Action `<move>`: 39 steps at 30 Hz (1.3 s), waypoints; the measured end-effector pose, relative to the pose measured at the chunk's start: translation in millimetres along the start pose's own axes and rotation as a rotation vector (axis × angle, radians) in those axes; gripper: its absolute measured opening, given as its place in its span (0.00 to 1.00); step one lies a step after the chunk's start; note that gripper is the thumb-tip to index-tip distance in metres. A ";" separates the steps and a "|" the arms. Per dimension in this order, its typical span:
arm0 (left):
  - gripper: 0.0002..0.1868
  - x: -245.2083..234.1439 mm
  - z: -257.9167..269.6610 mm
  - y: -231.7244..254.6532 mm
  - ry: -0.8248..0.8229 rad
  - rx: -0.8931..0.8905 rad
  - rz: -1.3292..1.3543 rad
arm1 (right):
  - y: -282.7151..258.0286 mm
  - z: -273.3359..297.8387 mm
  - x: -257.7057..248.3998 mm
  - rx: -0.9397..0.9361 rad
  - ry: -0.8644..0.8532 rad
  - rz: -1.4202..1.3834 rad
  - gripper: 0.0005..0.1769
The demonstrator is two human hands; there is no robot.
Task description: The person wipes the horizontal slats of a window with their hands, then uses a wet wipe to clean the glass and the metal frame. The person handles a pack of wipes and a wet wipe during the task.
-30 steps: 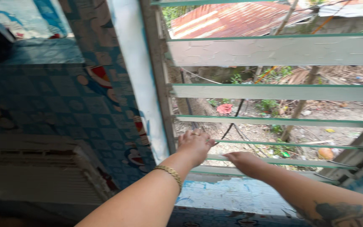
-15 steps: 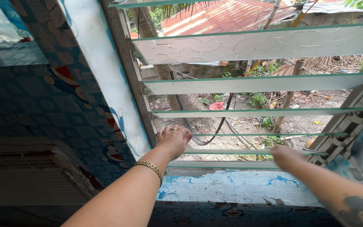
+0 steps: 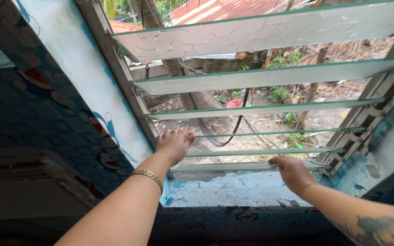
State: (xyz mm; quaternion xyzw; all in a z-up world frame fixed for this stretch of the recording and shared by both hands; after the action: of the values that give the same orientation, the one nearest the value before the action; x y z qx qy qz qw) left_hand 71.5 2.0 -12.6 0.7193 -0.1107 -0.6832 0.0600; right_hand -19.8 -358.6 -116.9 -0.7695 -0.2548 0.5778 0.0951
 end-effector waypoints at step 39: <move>0.21 -17.6 1.2 1.0 0.006 0.021 0.044 | 182.4 -100.5 152.7 0.385 -0.669 0.297 0.31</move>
State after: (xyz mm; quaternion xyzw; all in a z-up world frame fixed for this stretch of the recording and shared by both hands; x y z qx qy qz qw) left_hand 69.6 5.4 4.6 0.7194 -0.1336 -0.6782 0.0677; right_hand 156.8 -422.5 -294.1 -0.5359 -0.0450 0.8406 0.0646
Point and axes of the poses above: each hand's wrist, its own z-axis away from the middle knuckle, its own x-axis out of the palm, y = z × x, the point moved 6 cm from there along -z, towards the middle knuckle, and after that the axes turned 11 degrees about -x, right-handed, at the moved point
